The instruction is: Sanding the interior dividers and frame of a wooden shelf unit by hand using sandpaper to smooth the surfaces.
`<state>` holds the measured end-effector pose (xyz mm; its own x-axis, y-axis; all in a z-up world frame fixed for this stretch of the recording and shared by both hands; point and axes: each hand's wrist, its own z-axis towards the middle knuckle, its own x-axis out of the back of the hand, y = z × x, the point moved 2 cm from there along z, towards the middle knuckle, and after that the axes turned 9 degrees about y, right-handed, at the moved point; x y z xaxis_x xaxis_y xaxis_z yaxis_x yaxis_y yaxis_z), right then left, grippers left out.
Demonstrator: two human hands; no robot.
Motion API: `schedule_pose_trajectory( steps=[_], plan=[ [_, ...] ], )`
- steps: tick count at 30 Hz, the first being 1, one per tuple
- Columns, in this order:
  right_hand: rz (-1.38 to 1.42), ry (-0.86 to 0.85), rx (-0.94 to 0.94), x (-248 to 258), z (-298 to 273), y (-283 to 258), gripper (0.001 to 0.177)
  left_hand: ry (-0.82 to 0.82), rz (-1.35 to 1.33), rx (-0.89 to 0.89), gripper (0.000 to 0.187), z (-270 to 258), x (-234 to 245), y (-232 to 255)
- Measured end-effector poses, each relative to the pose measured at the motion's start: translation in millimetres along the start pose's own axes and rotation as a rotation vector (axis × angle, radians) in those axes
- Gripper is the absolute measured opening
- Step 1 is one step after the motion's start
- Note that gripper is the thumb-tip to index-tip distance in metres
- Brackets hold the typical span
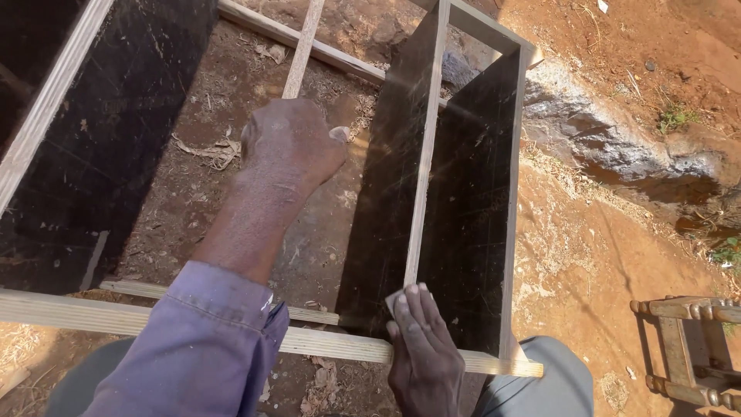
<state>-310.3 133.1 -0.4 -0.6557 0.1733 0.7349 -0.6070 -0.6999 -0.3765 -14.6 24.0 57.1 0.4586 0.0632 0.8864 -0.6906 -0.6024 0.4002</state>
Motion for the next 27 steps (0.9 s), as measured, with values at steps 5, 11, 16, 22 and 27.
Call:
schedule_pose_trajectory(
  steps=[5, 11, 16, 22, 27],
  plan=[
    [-0.099, 0.069, 0.091, -35, 51, 28, 0.030, 0.078, -0.037, -0.064, 0.045, -7, 3, 2],
    [-0.142, -0.169, 0.164, 29, -24, -12, 0.044, -0.056, -0.110, 0.016, 0.050, -20, 6, 2],
    [-0.114, 0.040, 0.129, -16, 34, 20, 0.029, -0.042, 0.216, -0.097, 0.042, 5, -32, 3],
    [0.129, -0.014, -0.166, 30, 134, 22, 0.021, 0.218, 0.107, -0.182, 0.037, 14, -31, 5],
    [0.106, -0.284, -0.711, 53, 67, 23, 0.030, 0.012, 0.327, -0.175, 0.035, 5, -25, 10]
  ],
)
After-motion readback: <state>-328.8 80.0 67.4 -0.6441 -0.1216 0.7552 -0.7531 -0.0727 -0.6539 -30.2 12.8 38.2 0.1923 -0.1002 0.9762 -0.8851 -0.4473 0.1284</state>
